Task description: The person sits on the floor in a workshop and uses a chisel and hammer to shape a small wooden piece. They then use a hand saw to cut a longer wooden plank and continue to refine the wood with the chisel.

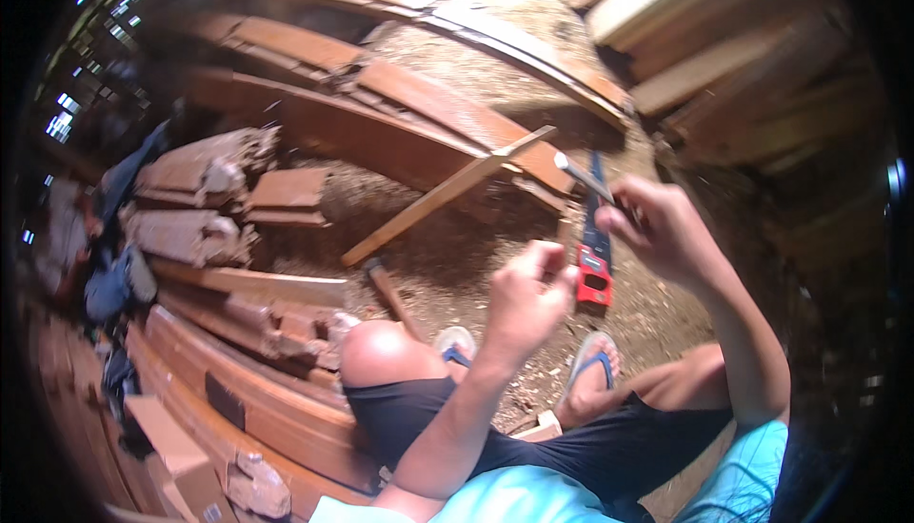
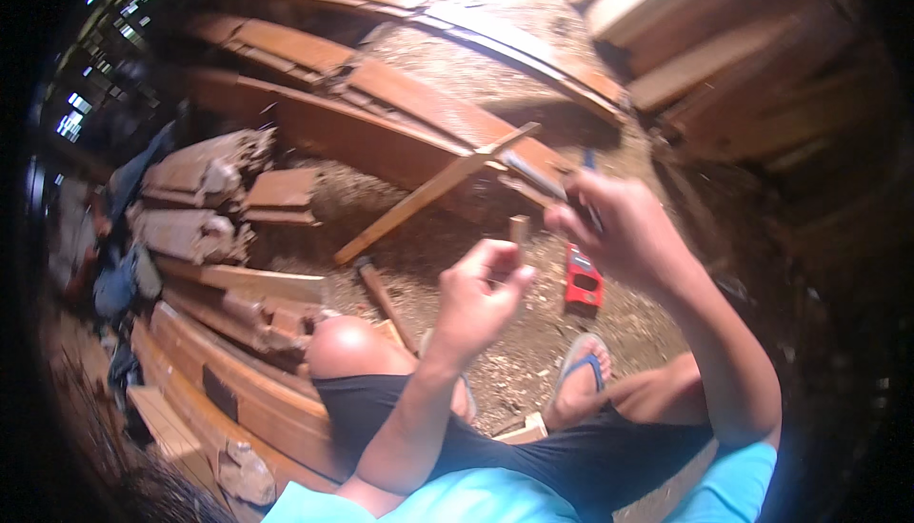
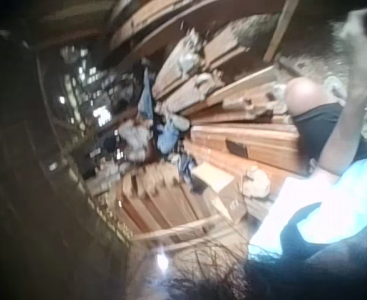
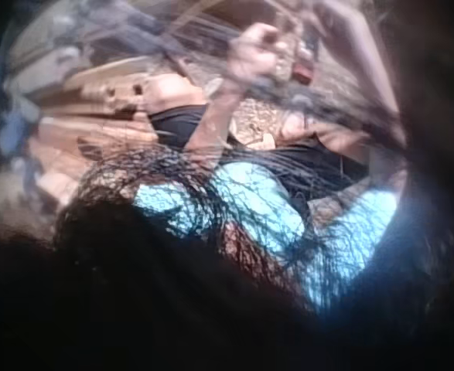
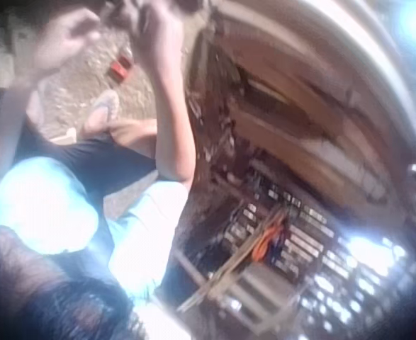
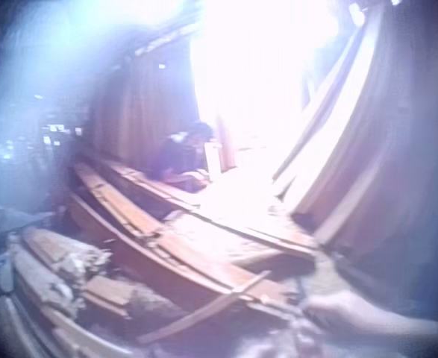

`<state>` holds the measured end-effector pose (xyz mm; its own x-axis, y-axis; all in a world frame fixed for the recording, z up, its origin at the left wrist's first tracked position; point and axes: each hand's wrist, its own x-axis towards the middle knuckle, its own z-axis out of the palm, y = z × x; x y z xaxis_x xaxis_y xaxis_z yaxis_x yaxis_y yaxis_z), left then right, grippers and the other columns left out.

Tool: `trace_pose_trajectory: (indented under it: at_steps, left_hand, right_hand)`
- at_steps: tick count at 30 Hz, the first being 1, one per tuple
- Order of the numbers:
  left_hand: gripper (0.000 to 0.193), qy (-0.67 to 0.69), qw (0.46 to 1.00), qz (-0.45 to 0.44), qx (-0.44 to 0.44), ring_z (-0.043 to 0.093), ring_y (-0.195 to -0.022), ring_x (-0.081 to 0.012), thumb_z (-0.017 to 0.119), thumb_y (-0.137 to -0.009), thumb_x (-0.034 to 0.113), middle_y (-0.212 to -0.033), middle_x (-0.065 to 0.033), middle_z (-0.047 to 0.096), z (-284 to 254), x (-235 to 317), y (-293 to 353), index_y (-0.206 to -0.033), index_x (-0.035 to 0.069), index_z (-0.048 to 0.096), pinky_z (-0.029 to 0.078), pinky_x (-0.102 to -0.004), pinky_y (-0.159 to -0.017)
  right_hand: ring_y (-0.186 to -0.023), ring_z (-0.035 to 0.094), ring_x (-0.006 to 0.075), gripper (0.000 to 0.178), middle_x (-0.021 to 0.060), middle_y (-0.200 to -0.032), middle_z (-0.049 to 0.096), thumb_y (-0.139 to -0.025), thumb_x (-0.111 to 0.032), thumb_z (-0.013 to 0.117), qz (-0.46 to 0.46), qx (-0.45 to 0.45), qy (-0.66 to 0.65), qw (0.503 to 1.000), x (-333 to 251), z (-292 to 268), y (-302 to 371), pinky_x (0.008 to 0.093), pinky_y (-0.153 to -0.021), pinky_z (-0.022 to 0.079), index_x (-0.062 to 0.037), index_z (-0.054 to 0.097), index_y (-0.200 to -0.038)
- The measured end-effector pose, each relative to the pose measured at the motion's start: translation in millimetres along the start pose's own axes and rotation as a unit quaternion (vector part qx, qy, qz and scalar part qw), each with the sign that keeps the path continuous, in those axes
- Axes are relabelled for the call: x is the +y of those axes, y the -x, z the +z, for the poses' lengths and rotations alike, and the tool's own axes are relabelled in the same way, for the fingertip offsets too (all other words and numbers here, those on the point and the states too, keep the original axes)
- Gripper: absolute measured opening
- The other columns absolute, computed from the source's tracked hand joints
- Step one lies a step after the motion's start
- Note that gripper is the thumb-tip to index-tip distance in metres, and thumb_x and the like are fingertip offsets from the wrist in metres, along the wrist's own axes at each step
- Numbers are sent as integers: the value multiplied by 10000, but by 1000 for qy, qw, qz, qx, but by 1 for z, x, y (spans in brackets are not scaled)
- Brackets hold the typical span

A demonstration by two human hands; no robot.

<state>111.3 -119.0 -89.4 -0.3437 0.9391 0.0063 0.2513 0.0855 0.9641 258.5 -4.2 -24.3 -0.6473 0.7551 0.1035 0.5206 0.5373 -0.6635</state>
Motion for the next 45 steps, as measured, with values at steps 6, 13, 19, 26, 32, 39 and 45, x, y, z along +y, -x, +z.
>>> trace_pose_trajectory:
  at_steps: [6, 13, 19, 26, 32, 39, 45]
  left_hand:
    - [224, -25, 995, -80, -47, 657, -767, -112, 690, -838, 150, -846, -71, 708, 40, -22, -3, -1016, 19, 654, 527, -285, -710]
    - [321, -299, 920, -235, -97, 669, -881, -275, 730, -735, 274, -931, -143, 699, 83, -187, -24, -989, 82, 687, 515, -385, -805]
    - [392, -364, 880, -286, -108, 644, -961, -328, 733, -729, 290, -990, -151, 683, 130, -234, -21, -1070, 113, 658, 498, -425, -845]
    - [583, -329, 928, -172, 31, 579, -1026, -370, 739, -742, 267, -1070, -238, 591, 138, -276, -23, -1224, 23, 520, 448, -440, -915]
    - [622, -493, 749, -414, 155, 410, -1215, -397, 663, -797, 342, -1328, -228, 417, 55, -298, -17, -1291, 27, 453, 389, -481, -988]
    - [565, -460, 631, -569, 260, 412, -1267, -273, 652, -812, 391, -1303, -116, 507, -54, -364, 23, -1242, 50, 518, 349, -426, -1047]
    - [619, -473, 671, -501, 275, 394, -1250, -379, 704, -779, 353, -1260, -232, 465, -46, -349, 29, -1228, -9, 481, 324, -464, -1062]
  right_hand:
    - [-653, 637, 305, 186, 181, -734, 635, -893, -190, 570, 180, 144, 100, 968, 148, -43, 59, 378, -605, 479, -53, 579, -1018]
    - [-518, 498, 105, 124, 27, -697, 570, -872, -162, 536, 530, 92, -311, 783, 293, 124, 192, 282, -434, 413, -43, 551, -903]
    - [-497, 490, 79, 241, 23, -744, 578, -928, -133, 498, 546, 136, -426, 708, 290, 217, 259, 225, -408, 389, -43, 507, -1151]
    - [-536, 508, 67, 312, 31, -781, 605, -918, -71, 484, 548, 167, -426, 700, 288, 231, 304, 216, -447, 405, -28, 485, -1227]
    - [-587, 537, 82, 352, 53, -883, 582, -908, -41, 494, 517, 249, -403, 713, 297, 193, 269, 247, -487, 452, -32, 466, -1259]
    - [-797, 582, 143, 395, 72, -943, 562, -869, -8, 528, 444, 241, -92, 858, 315, 210, 279, 288, -702, 492, -11, 484, -1262]
    - [-669, 513, 74, 353, 19, -843, 543, -879, -18, 536, 562, 213, -363, 712, 272, 215, 272, 230, -561, 439, -3, 510, -1231]
